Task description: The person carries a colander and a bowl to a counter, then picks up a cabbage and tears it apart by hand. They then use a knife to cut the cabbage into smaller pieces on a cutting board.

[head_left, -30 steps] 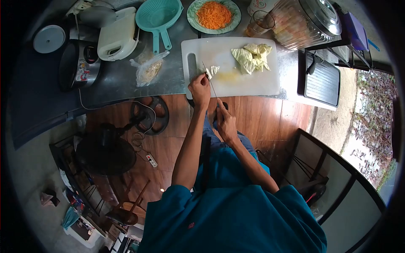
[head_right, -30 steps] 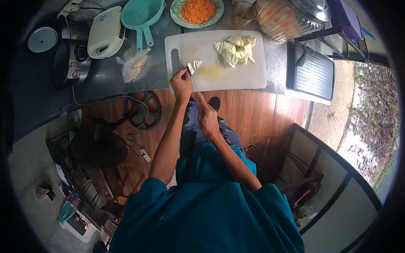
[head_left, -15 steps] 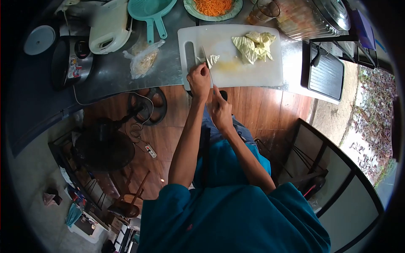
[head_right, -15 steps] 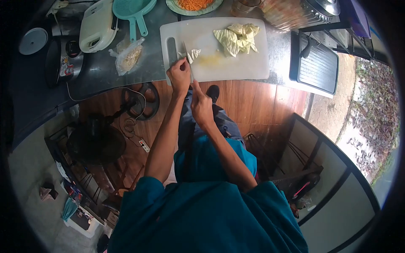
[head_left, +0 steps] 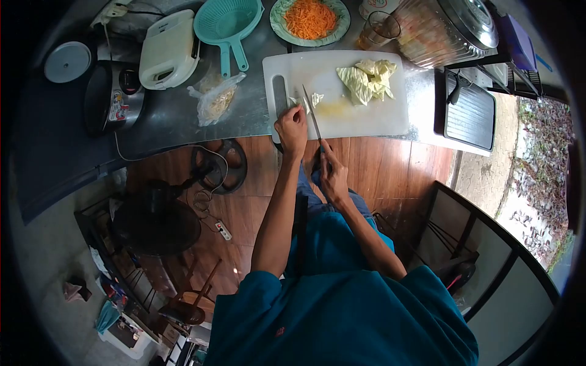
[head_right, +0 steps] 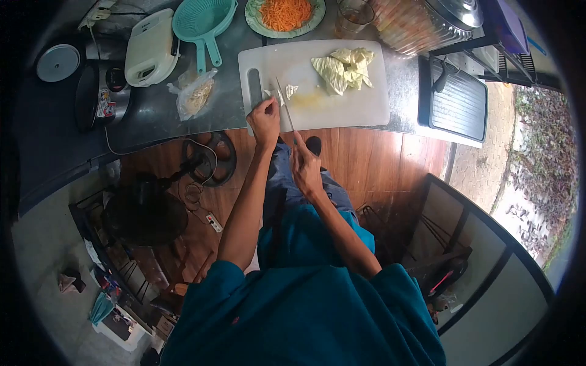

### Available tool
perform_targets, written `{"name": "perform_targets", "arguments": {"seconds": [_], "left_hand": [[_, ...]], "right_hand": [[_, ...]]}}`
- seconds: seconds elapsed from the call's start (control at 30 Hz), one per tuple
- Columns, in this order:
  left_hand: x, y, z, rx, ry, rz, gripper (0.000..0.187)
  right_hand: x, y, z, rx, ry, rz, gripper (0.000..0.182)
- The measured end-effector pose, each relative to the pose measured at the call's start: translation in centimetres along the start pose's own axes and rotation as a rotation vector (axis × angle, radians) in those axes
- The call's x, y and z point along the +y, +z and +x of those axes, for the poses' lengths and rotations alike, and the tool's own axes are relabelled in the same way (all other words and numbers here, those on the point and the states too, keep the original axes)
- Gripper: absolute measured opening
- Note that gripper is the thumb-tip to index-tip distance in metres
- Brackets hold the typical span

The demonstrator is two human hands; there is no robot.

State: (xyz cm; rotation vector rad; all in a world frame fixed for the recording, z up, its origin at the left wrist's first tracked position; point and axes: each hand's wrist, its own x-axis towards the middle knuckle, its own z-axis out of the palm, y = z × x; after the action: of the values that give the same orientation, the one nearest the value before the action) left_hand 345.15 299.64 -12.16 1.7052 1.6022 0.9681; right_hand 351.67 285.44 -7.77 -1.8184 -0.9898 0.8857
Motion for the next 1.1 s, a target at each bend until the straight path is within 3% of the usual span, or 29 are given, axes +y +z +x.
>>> {"name": "perform_targets", "arguments": {"seconds": [0.07, 0.37, 0.5, 0.57, 0.77, 0.87, 1.1], "left_hand": [[0.2, -0.2, -0.2, -0.019, -0.042, -0.018, 0.015], [-0.2, -0.1, -0.2, -0.039, -0.034, 0.032, 0.016], [-0.5, 0.4, -0.1, 0.046, 0.071, -0.111, 0.013], [-0.3, 0.0, -0.1, -0.024, -0.051, -0.001, 0.016], [0.1, -0.3, 0.0, 0.002, -0.023, -0.047, 0.015], [0.5, -0.3, 0.1, 0.0, -0.033, 0.002, 0.015], [0.3, -0.2, 0.3, -0.038, -0.123, 0.015, 0.017]], "right_hand": [[-0.1, 0.0, -0.6, -0.052, 0.11, -0.002, 0.042], [0.2, 2.3, -0.9, -0.047, 0.136, -0.065, 0.044], [-0.1, 2.8, 2.4, 0.009, -0.006, -0.086, 0.043], [-0.4, 2.3, 2.9, 0.009, 0.0, -0.029, 0.043], [-2.4, 0.3, 1.4, -0.133, 0.257, -0.066, 0.041], [-0.8, 2.1, 0.2, -0.012, 0.099, 0.054, 0.04], [-0.2, 4.2, 0.1, 0.042, 0.117, 0.063, 0.039]]}}
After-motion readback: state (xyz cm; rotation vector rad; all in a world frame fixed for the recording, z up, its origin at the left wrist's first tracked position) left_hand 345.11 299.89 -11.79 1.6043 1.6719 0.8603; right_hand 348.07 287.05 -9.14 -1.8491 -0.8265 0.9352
